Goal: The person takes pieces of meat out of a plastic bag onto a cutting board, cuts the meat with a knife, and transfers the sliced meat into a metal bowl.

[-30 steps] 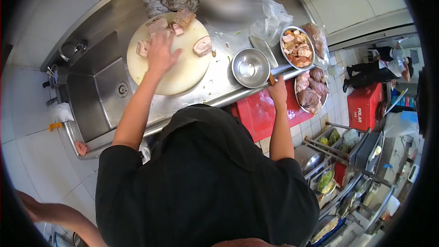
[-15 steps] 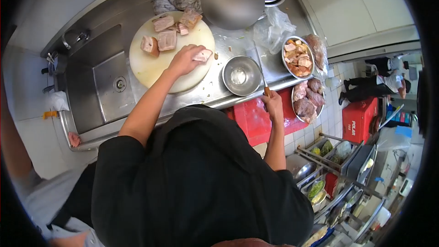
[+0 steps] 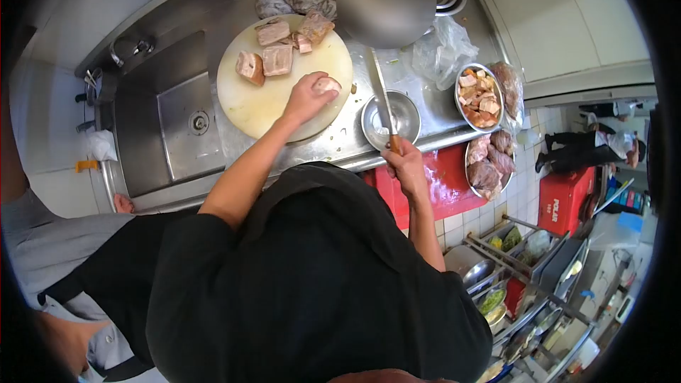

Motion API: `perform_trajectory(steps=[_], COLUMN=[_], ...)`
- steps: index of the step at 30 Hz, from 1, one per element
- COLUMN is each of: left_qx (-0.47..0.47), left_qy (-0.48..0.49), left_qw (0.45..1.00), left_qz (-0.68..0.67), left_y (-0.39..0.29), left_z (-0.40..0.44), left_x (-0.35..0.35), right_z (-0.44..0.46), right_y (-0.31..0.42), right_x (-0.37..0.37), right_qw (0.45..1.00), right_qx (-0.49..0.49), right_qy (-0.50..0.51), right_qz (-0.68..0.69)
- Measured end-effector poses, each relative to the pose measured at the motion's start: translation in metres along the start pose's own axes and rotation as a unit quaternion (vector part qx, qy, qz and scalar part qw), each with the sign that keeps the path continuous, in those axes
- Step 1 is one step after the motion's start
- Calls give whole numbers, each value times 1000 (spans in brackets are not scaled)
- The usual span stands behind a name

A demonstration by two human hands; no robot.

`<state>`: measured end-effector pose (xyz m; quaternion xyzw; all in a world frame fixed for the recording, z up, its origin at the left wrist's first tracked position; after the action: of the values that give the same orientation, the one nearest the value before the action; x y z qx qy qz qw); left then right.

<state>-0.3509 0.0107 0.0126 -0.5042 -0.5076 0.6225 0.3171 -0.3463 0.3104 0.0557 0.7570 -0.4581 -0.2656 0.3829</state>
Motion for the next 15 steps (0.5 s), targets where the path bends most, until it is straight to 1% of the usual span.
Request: perform_trajectory(steps=[1, 2, 5, 8, 11, 12, 14, 15], left_qx=[-58, -66, 48, 163, 177, 176, 172, 175], left_qy=[33, 67, 32, -19, -7, -17, -41, -49], left_qw=[990, 975, 996, 985, 961, 952, 928, 926], left_qz=[-128, -203, -61, 52, 212, 250, 329, 330], left_y=[12, 26, 4, -23, -41, -41, -38, -45], left_z=[0, 1, 0, 10, 33, 39, 48, 49], left_x=[-1, 2, -13, -21, -12, -7, -2, -10], right_z=[1, 0, 11, 8, 10, 13, 22, 26], right_y=[-3, -4, -24, -25, -26, -28, -33, -30], right_x=[8, 15, 26, 32, 29, 29, 24, 22], right_qw=[1000, 999, 998, 995, 989, 986, 987, 987], right_qx=[9, 18, 28, 63, 91, 98, 82, 73], right_qy=[23, 35, 53, 53, 69, 78, 96, 105], right_qz=[5, 7, 20, 60, 99, 110, 103, 99])
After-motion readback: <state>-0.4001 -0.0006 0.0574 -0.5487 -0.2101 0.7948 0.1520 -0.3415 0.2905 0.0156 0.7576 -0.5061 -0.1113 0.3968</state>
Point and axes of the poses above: each hand's wrist, its own z-axis towards the middle knuckle, its own x-axis out of the palm, y = z × x, the point moved 8 cm from there along z, towards the middle knuckle, and after that the axes turned 5 degrees about x, right-handed, at the moved point
